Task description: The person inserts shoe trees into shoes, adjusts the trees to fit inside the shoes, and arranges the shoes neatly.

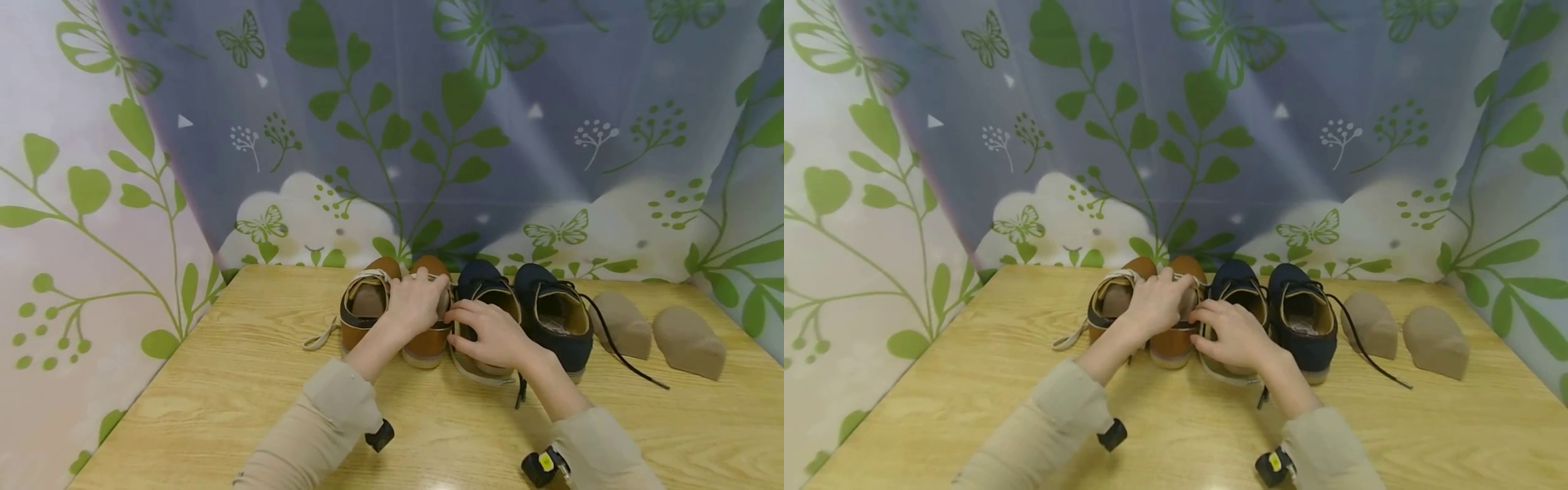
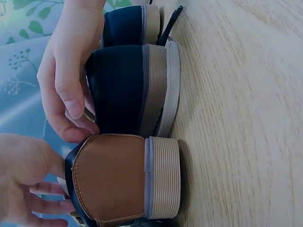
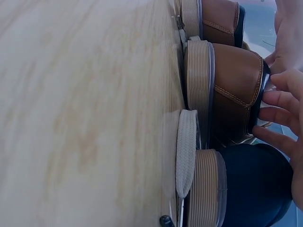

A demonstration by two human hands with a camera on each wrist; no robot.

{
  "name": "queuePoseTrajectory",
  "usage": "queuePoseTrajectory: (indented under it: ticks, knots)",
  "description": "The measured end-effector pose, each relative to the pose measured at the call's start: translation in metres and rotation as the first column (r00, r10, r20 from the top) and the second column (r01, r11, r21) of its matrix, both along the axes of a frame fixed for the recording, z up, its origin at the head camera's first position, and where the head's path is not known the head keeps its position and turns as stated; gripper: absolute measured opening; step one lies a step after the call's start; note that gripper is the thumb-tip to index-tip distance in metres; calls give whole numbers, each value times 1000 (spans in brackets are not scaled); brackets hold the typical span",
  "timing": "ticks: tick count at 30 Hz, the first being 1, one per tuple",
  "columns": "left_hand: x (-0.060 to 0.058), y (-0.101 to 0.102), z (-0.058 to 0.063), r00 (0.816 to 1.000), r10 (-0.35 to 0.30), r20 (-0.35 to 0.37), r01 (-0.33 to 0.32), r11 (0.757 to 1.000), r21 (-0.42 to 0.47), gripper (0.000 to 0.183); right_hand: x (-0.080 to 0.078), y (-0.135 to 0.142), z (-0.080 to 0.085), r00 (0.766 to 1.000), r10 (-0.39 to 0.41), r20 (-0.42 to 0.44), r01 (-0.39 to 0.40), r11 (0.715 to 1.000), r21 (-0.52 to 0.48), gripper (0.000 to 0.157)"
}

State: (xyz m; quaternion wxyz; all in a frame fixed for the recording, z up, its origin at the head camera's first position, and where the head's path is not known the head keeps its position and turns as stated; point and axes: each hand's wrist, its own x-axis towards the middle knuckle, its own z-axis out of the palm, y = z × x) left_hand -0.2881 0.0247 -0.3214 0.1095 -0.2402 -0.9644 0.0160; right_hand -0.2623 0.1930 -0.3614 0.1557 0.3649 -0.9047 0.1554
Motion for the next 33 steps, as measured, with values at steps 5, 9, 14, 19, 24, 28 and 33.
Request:
queuePoseTrajectory:
  ticks: [5, 9, 14, 19, 24, 28, 33]
  knots:
    - [0, 1, -2, 1000, -9, -22, 9, 1000, -9, 34, -1, 1, -1, 1000, 7, -6, -7, 1000, -2, 26]
    - [-1, 3, -2, 1000, -5, -30, 4, 1000, -22, 32, -1, 1, -1, 1000, 14, -17, -14, 1000, -12, 26]
    - [-1, 4, -2, 999, -24, -34, 22, 998, -55, 36, -1, 1, -1, 999, 17, -29, -18, 1000, -13, 25]
    - [0, 3, -1, 998, -56, -41, 52, 994, -100, 38, 0, 0, -2, 999, 22, -41, -23, 1000, -10, 24]
    - [-1, 3, 0, 996, -61, -57, 54, 991, -122, 35, -1, 0, -2, 999, 14, -38, -14, 1000, -4, 24]
    - [-2, 2, 0, 997, -56, -54, 49, 991, -128, 34, 0, 0, -2, 999, 14, -37, -14, 1000, -3, 25]
    - [-3, 2, -1, 996, -65, -56, 58, 991, -122, 31, -1, 0, -2, 999, 19, -42, -19, 1000, -5, 24]
